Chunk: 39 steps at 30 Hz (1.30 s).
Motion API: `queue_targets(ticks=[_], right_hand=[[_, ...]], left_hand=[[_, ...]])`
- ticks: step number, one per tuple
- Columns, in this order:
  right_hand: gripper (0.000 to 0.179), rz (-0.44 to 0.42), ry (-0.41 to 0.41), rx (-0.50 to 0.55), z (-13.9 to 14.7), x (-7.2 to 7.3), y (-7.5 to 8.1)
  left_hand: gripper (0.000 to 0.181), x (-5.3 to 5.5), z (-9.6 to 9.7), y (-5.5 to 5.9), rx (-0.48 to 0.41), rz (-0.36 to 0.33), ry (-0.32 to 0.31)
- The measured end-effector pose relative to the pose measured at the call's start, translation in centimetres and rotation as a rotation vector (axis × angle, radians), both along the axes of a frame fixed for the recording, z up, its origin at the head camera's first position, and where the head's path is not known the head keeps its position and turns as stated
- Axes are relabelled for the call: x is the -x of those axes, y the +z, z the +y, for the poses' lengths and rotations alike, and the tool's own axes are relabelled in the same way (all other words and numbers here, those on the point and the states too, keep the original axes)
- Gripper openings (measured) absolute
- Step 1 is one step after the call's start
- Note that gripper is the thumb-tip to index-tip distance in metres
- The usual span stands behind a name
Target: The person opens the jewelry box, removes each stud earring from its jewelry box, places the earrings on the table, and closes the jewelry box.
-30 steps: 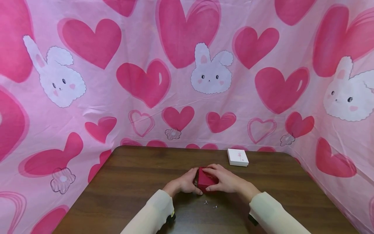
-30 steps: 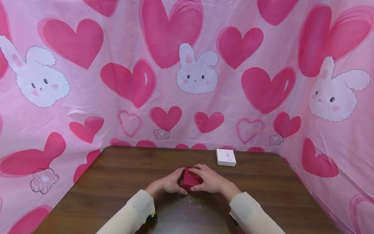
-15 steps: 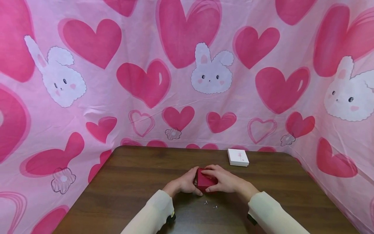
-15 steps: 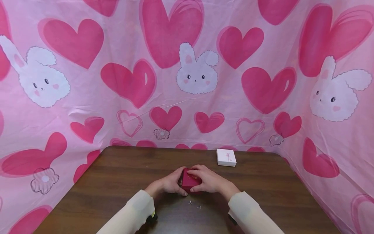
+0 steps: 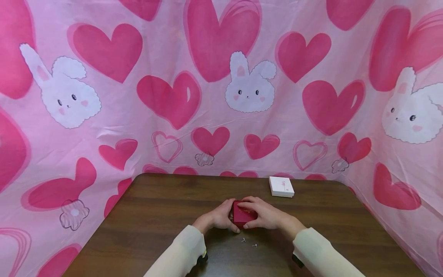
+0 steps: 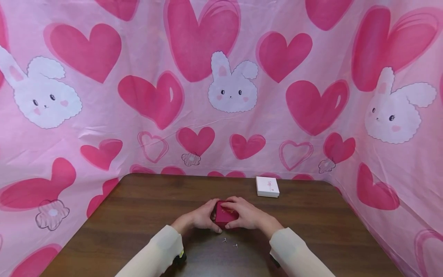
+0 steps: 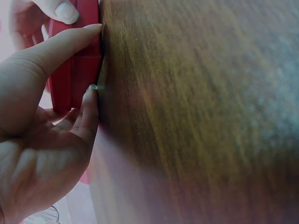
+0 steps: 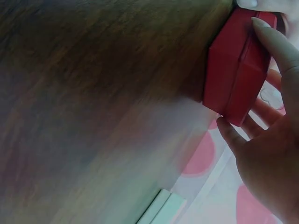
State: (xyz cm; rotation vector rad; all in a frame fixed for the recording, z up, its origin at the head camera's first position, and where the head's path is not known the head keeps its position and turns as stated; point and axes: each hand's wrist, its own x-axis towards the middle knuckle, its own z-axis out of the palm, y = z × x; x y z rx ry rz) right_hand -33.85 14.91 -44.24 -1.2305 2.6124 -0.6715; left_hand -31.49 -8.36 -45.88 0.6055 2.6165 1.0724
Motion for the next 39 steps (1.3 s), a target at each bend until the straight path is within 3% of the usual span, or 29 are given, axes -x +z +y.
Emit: queue_targets(ticks=[10,17,27,39], right_hand=[[0.075,0.001,0.002,-0.013,0.1,0.3,-1.1],[0.075,0.000,0.013,-0.014,0.0,0.1,-1.0],[0.074,0.010,0.017,-0.001,0.0,0.0,-0.8],[0.077,-0.053,-0.015,0.001,0.0,0.1,-0.7]], left_hand=[[0.088,0.1,0.1,-0.1,0.038,0.018,-0.005],[0.086,0.3,0.1,-0.5,0.044,0.006,0.000],[0.083,0.0,0.1,0.1,0.040,0.005,0.008],[0.080,0.1,0.2,-0.1,0.044,0.011,0.024]])
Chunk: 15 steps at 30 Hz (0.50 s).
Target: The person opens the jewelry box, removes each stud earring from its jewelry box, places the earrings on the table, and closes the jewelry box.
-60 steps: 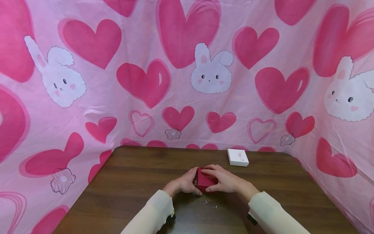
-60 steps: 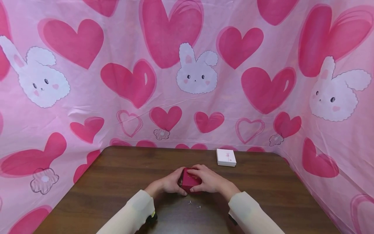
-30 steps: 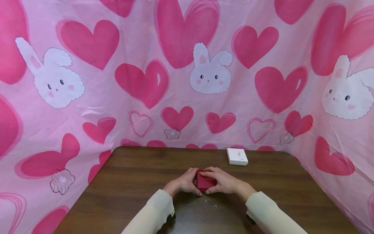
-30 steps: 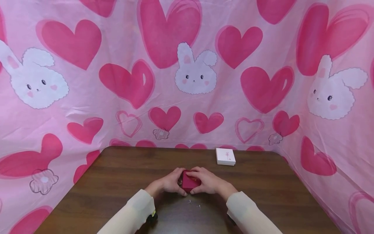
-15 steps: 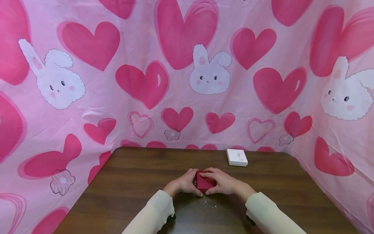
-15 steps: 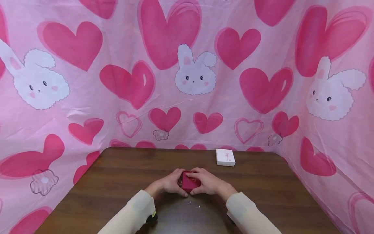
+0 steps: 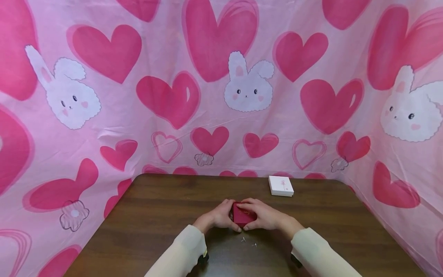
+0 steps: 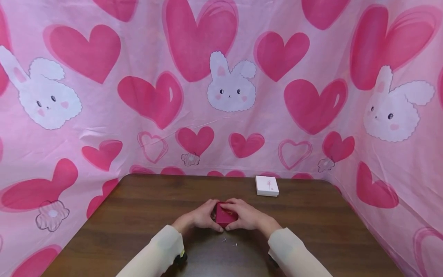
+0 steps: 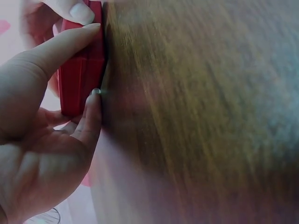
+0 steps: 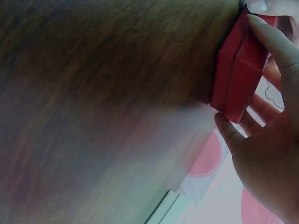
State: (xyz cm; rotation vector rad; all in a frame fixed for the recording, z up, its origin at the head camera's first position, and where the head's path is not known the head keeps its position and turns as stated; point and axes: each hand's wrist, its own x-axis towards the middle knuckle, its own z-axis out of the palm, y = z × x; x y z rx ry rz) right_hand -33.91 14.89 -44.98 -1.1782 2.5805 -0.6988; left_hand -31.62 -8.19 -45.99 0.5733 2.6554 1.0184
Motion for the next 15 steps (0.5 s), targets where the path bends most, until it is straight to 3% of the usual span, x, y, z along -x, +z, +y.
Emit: queue_targets(ticks=[15], right_hand=[[0.082,-0.023,-0.057,0.013,0.67,-0.15,-0.64]], left_hand=[[0.092,0.00,0.23,0.19,-0.002,0.050,0.026]])
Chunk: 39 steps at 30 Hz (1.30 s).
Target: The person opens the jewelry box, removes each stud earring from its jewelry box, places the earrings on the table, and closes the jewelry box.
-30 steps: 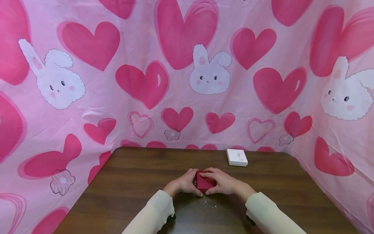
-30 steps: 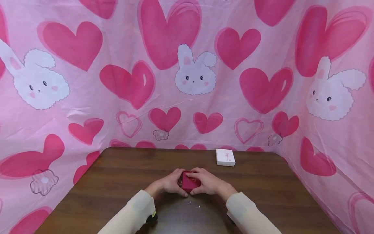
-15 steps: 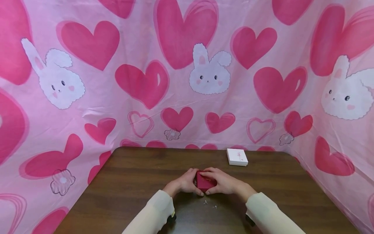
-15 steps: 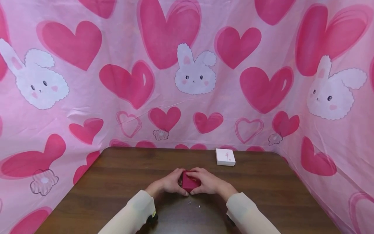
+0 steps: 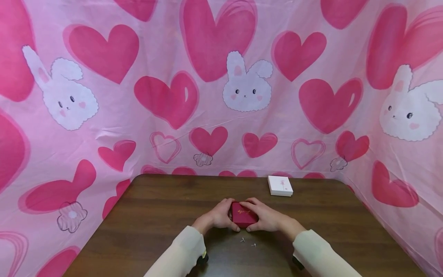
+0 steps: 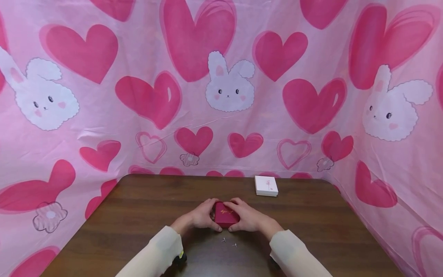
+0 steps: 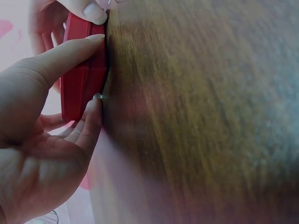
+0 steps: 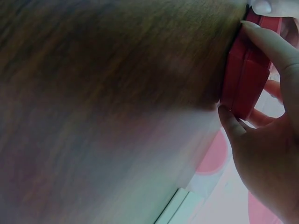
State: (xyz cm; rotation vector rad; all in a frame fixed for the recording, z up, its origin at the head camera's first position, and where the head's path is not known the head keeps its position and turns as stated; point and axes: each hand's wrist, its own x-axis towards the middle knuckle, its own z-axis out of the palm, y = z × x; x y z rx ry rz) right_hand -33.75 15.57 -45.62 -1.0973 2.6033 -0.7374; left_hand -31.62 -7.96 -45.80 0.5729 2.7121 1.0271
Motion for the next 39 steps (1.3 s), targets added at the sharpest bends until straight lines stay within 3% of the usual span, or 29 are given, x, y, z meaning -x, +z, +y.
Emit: queue_targets(ticks=[15,39], right_hand=[[0.081,0.002,-0.002,0.041,0.3,0.0,0.0],[0.067,0.126,-0.012,0.064,2.8,0.0,1.5]], left_hand=[[0.083,0.0,0.3,0.0,0.008,0.041,0.011],[0.084,0.7,-0.6,0.5,-0.076,0.089,0.044]])
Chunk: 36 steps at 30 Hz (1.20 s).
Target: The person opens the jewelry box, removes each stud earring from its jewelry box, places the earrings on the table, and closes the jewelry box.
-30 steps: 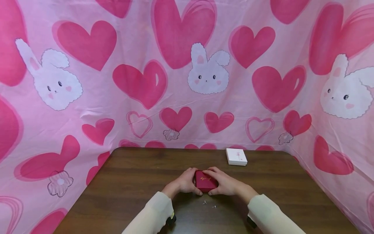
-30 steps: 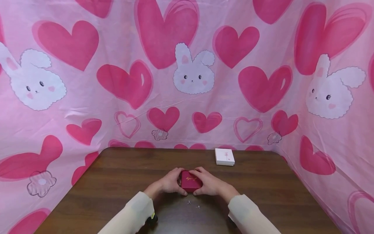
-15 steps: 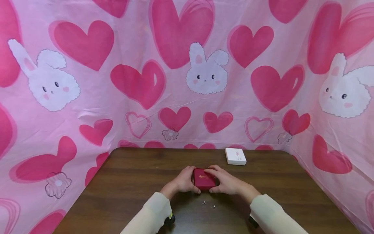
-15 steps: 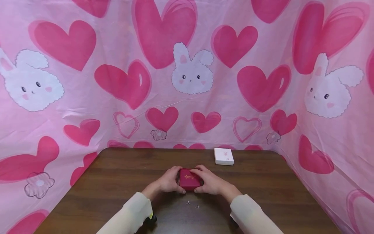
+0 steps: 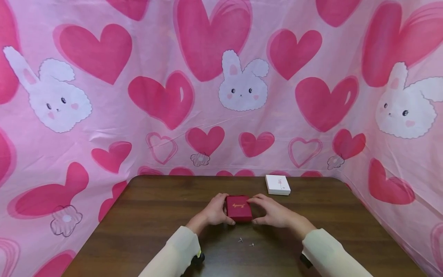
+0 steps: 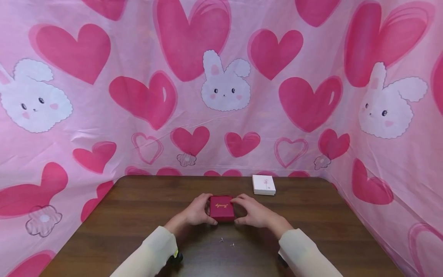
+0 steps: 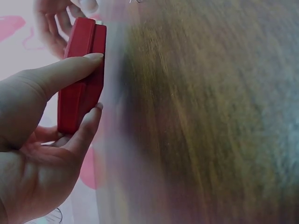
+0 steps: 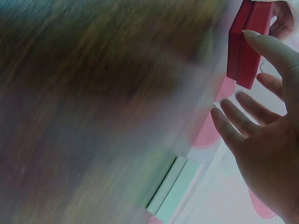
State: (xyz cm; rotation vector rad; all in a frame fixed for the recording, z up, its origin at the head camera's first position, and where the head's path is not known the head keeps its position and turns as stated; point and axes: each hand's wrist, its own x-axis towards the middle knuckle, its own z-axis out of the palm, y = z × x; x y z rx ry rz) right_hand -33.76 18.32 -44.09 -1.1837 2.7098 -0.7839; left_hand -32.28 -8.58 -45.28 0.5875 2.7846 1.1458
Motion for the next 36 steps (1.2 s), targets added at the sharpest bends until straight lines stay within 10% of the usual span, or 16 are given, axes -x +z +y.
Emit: queue_targets(ticks=[28,36], right_hand=[[0.049,0.159,-0.216,0.031,6.4,3.1,-0.5],[0.071,0.079,-0.351,0.094,7.6,4.3,-0.4]], left_hand=[[0.080,4.8,-2.7,0.1,-0.074,0.026,0.205],[0.080,5.8,-3.0,-0.8,-0.039,0.011,0.299]])
